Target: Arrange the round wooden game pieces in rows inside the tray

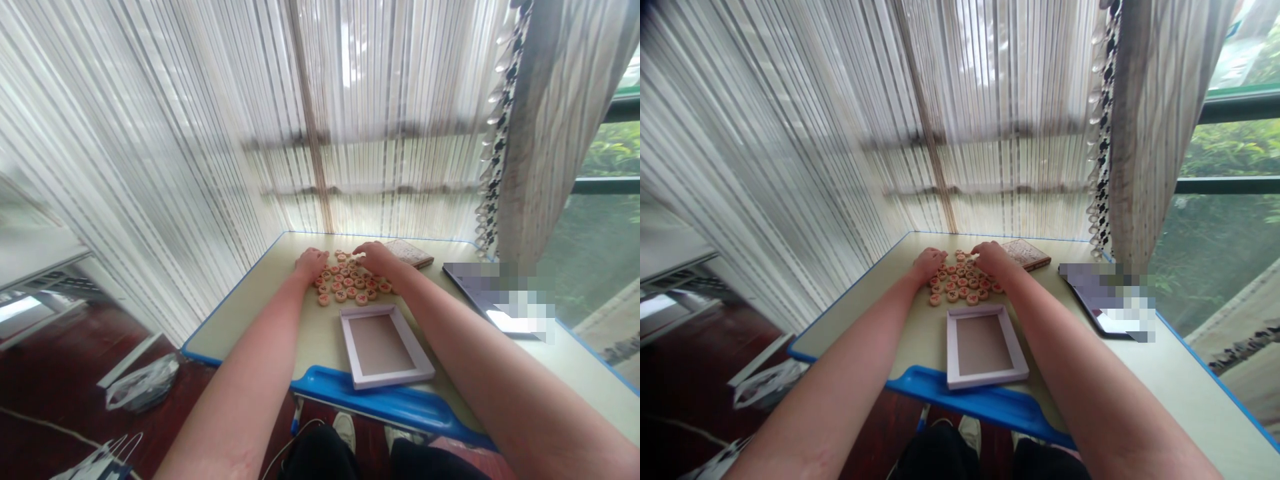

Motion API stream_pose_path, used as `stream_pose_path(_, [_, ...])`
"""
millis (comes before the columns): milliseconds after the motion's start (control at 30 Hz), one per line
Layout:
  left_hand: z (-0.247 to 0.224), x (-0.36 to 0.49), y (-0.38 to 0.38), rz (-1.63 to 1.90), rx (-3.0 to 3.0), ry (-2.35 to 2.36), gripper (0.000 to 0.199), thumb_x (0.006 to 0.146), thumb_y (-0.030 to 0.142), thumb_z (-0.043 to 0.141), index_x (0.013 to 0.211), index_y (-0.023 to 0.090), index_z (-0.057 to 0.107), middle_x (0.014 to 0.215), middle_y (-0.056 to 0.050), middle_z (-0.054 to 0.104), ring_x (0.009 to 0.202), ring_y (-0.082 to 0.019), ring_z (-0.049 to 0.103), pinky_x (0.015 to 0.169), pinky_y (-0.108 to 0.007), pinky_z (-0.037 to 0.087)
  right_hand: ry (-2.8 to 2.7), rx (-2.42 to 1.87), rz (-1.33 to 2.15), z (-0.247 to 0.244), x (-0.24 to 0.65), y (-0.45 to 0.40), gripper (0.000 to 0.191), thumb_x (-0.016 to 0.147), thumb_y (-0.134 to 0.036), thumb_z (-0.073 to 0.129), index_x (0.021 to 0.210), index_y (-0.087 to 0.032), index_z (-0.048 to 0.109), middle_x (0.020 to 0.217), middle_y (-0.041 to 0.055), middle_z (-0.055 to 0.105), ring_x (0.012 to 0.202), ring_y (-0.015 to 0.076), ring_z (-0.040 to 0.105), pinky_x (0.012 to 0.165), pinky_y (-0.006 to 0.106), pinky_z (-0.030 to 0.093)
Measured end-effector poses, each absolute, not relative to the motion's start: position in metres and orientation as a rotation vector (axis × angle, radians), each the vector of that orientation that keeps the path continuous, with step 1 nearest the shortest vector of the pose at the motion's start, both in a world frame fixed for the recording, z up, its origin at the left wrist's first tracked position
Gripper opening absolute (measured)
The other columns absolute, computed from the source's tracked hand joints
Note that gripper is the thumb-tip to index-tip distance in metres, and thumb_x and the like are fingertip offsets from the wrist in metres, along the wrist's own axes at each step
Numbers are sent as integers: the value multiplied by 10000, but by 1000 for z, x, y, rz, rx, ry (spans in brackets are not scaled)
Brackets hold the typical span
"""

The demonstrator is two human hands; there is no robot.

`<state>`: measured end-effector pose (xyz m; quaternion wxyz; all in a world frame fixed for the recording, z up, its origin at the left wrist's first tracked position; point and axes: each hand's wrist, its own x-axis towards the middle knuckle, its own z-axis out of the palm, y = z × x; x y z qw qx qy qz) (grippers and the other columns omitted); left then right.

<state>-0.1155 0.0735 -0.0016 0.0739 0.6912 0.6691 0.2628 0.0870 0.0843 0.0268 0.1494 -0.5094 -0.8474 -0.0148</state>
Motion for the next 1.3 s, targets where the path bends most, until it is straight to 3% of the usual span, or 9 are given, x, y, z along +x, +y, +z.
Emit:
stream_pose_path(167, [-2, -120, 73, 848, 2046, 2016, 293, 732, 240, 498, 953, 177, 680, 994, -68, 664, 933, -170, 592, 858, -258, 435, -2465, -1587, 71, 30, 94, 89, 257, 732, -226, 542, 933, -197, 700, 904, 59, 690, 811, 192, 613, 747, 272, 454])
stream_pose_path(300, [-2, -123, 73, 940, 2001, 2021, 284, 700, 232, 557, 954, 168, 665, 954, -58, 677, 879, -165, 610, 815, -249, 465, -2444, -1591, 83, 32, 97, 89, 252, 703, -218, 572, 917, -190, 702, 908, 58, 692, 809, 189, 610, 730, 263, 453])
stream_pose_path(567, [2, -123, 72, 979, 2029, 2043, 274, 789, 334, 483, 864, 159, 680, 854, -80, 689, 801, -173, 620, 750, -265, 464, -2395, -1589, 322, 32, 100, 92, 268, 770, -265, 501, 925, -176, 700, 897, 67, 693, 782, 184, 607, 688, 256, 444])
stream_pose_path(867, [-4, -126, 76, 1062, 1952, 1982, 272, 778, 318, 481, 896, 175, 679, 874, -52, 699, 833, -164, 626, 729, -245, 464, -2357, -1562, 163, 30, 100, 90, 318, 773, -153, 448, 992, -184, 676, 943, 61, 684, 835, 176, 604, 754, 251, 438])
stream_pose_path(1067, [-7, -124, 78, 1120, 1854, 2024, 286, 787, 287, 458, 937, 170, 672, 888, -63, 699, 865, -167, 626, 760, -256, 463, -2379, -1416, -8, 38, 71, 95, 308, 799, -259, 467, 1028, -183, 658, 1050, 62, 649, 960, 188, 575, 851, 263, 411])
stream_pose_path(1200, [-7, -125, 78, 1146, 1860, 2015, 287, 770, 272, 482, 960, 167, 671, 918, -67, 695, 904, -166, 618, 803, -249, 451, -2520, -1526, -37, 52, 43, 112, 358, 798, -292, 488, 1120, -196, 611, 1075, 59, 640, 963, 189, 573, 831, 263, 422])
stream_pose_path(1300, [-7, -128, 79, 1190, 1808, 1976, 294, 773, 259, 474, 970, 157, 666, 896, -65, 698, 892, -164, 620, 791, -249, 455, -2564, -1607, -18, 54, 36, 124, 328, 747, -226, 551, 1053, -170, 654, 995, 84, 667, 900, 206, 597, 775, 278, 442])
